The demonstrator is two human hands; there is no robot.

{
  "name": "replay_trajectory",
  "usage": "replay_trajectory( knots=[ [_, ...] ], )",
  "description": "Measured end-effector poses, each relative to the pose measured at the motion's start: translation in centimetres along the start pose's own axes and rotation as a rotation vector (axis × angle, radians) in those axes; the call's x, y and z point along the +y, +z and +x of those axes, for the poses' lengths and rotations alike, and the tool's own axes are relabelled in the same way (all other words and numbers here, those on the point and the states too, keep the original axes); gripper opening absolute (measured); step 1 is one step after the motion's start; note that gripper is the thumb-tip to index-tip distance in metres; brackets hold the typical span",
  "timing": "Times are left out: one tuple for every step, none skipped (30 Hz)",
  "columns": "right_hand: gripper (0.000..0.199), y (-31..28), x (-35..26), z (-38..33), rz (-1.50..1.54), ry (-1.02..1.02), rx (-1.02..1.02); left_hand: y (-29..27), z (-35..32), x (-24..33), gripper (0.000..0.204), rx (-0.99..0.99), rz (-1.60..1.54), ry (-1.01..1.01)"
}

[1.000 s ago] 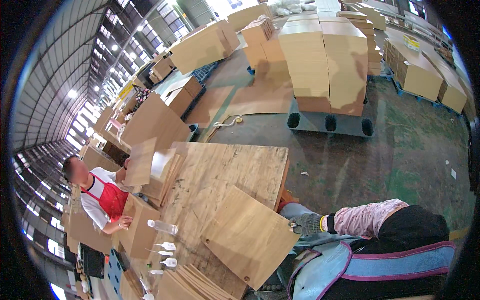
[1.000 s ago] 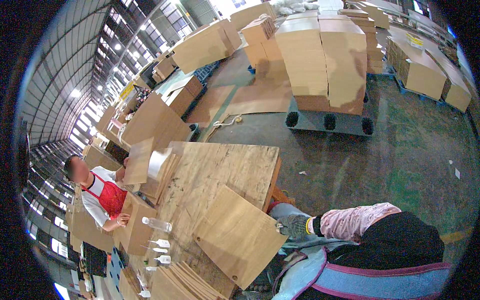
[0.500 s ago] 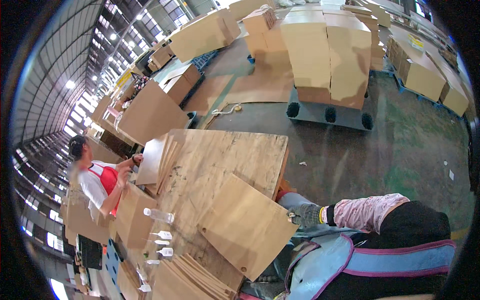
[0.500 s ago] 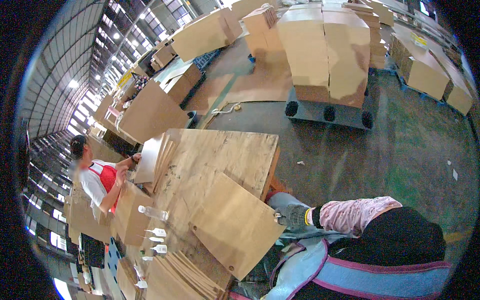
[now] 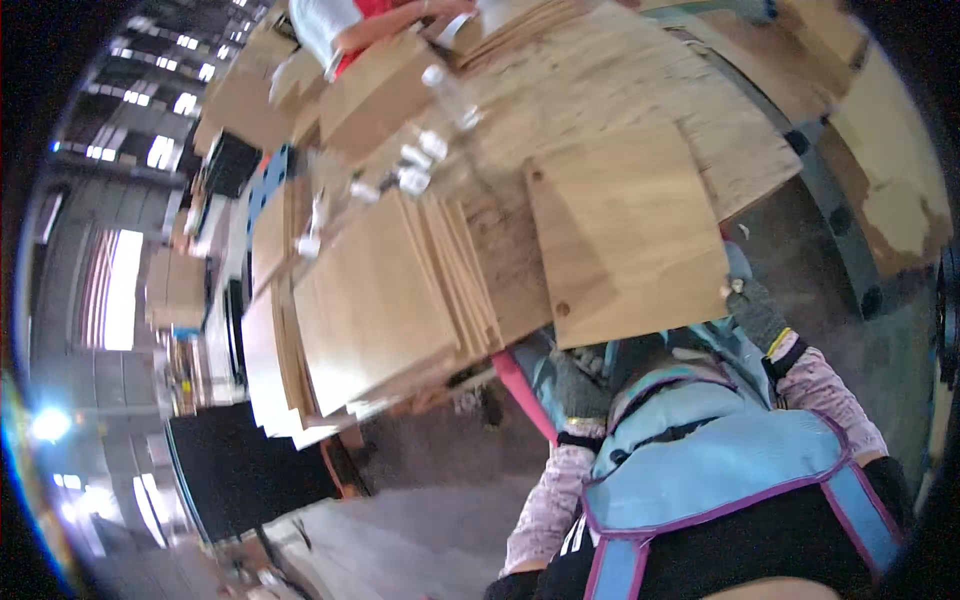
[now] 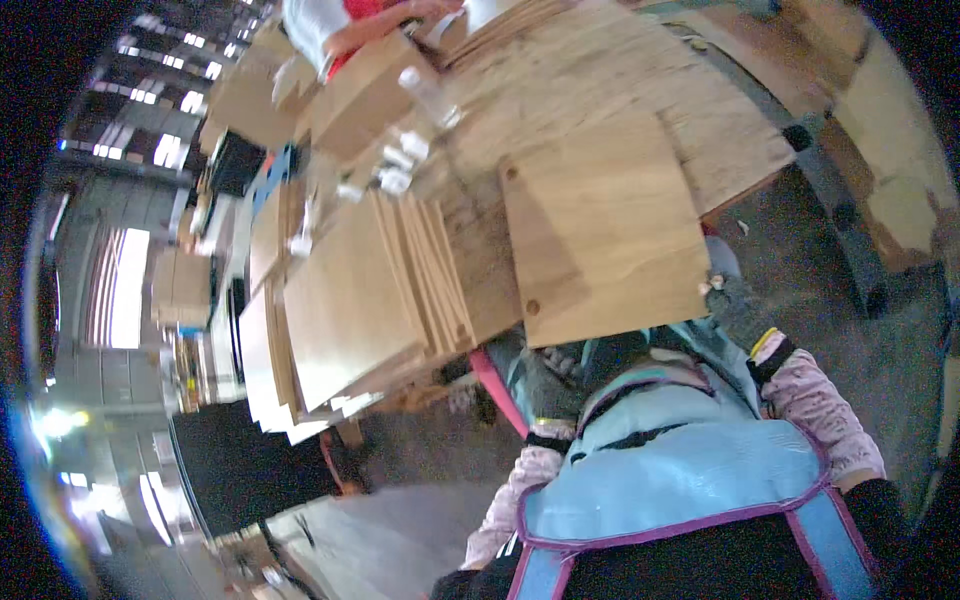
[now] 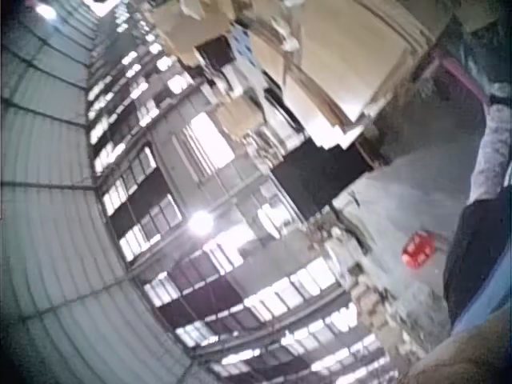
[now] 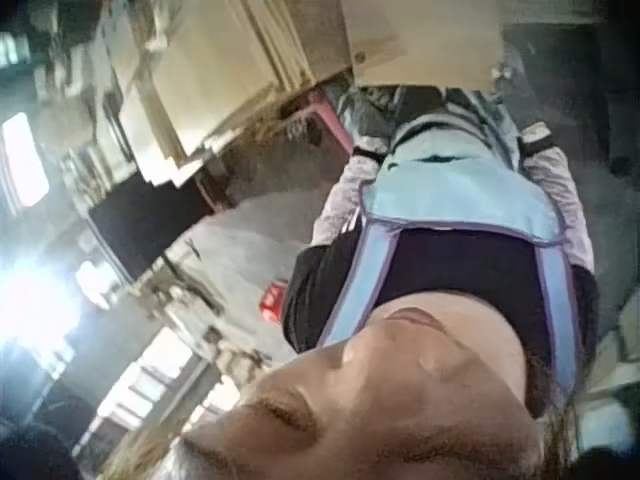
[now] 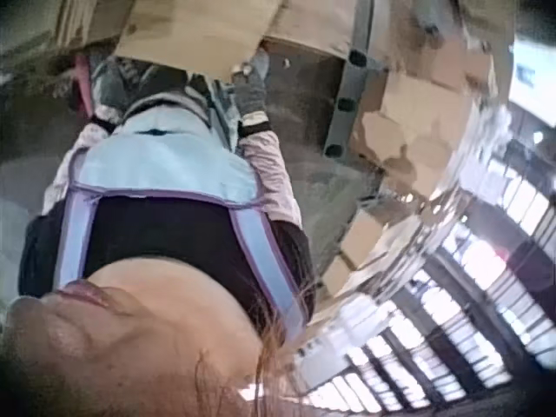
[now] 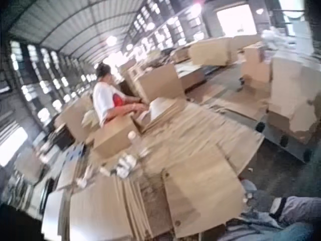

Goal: Apply glue to wood panels and stack them together.

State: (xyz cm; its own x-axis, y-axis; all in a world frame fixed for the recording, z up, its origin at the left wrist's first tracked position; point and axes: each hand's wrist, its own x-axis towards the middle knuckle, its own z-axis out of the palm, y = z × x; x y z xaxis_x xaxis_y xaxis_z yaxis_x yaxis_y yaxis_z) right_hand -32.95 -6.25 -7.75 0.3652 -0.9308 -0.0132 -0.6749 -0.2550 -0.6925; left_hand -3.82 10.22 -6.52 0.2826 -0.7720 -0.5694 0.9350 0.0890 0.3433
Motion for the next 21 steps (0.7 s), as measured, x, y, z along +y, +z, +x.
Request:
replay_trajectory(
  knots=[
    [0.018,-0.1,-1.3,0.4,0.002,-0.033,-0.055,0.0,-0.3,-0.2,0.036,0.049,0.022,0.051],
    [0.019,-0.3,-3.2,0.4,0.22,0.136,-0.06,0.0,-0.4,-0.4,0.036,0.087,0.054,0.079],
    [0.019,-0.3,-4.3,0.6,0.43,0.313,-0.061,-0.1,-0.5,-0.3,0.036,0.109,0.032,0.094],
    [0.019,-0.1,-4.4,0.5,0.421,0.312,-0.084,-0.1,-0.7,-0.2,0.036,0.118,-0.012,0.082],
    [0.02,0.0,-4.2,0.5,0.392,0.28,-0.083,-0.1,-0.8,-0.1,0.036,0.125,-0.054,0.07],
    [0.021,0.1,-3.8,0.6,0.364,0.248,-0.081,0.2,-0.8,-0.1,0.036,0.138,-0.068,0.075],
    [0.023,0.4,-3.3,0.5,0.401,0.217,-0.051,0.8,-1.1,0.1,0.035,0.151,-0.083,0.079],
    [0.023,0.4,-3.0,0.5,0.392,0.217,-0.064,0.9,-1.2,0.1,0.034,0.164,-0.097,0.083],
    [0.024,0.3,-2.8,0.5,0.383,0.203,-0.042,-0.3,-0.6,-0.2,0.033,0.099,-0.139,0.069],
    [0.024,0.3,-3.0,0.6,0.375,0.189,-0.021,-0.2,-0.6,-0.1,0.033,0.108,-0.149,0.072],
    [0.028,-0.2,-4.2,0.5,0.381,0.298,-0.077,0.1,-0.7,-0.1,0.033,0.118,-0.164,0.062],
    [0.028,0.0,-3.8,0.5,0.375,0.298,-0.087,0.1,-0.8,0.0,0.032,0.126,-0.178,0.052],
    [0.03,0.0,-3.3,0.6,0.367,0.279,-0.088,0.4,-0.8,0.2,0.032,0.058,-0.218,0.038],
    [0.032,-0.1,-3.0,0.6,0.36,0.26,-0.089,0.8,-0.9,0.2,0.032,0.06,-0.224,0.038],
    [0.032,-0.1,-2.8,0.6,0.355,0.26,-0.092,1.3,-1.0,0.0,0.032,0.119,-0.198,0.052],
    [0.032,-0.2,-3.3,0.7,0.321,0.247,-0.084,1.9,-1.1,0.1,0.032,0.176,-0.169,0.064],
    [0.032,-0.3,-3.6,0.8,0.287,0.234,-0.076,1.7,-1.0,0.1,0.032,0.177,-0.172,0.062],
    [0.032,-0.4,-3.3,1.0,0.285,0.235,-0.077,1.5,-0.8,0.1,0.032,0.161,-0.189,0.053],
    [0.032,-0.5,-3.0,1.3,0.239,0.22,-0.107,1.3,-0.7,0.0,0.032,0.145,-0.203,0.045],
    [0.033,-0.6,-2.8,1.4,0.193,0.205,-0.136,1.2,-0.6,0.0,0.032,0.145,-0.203,0.042],
    [0.033,-0.6,-2.8,1.2,0.192,0.207,-0.135,1.1,-0.5,-0.1,0.032,0.135,-0.212,0.04]
  ],
)
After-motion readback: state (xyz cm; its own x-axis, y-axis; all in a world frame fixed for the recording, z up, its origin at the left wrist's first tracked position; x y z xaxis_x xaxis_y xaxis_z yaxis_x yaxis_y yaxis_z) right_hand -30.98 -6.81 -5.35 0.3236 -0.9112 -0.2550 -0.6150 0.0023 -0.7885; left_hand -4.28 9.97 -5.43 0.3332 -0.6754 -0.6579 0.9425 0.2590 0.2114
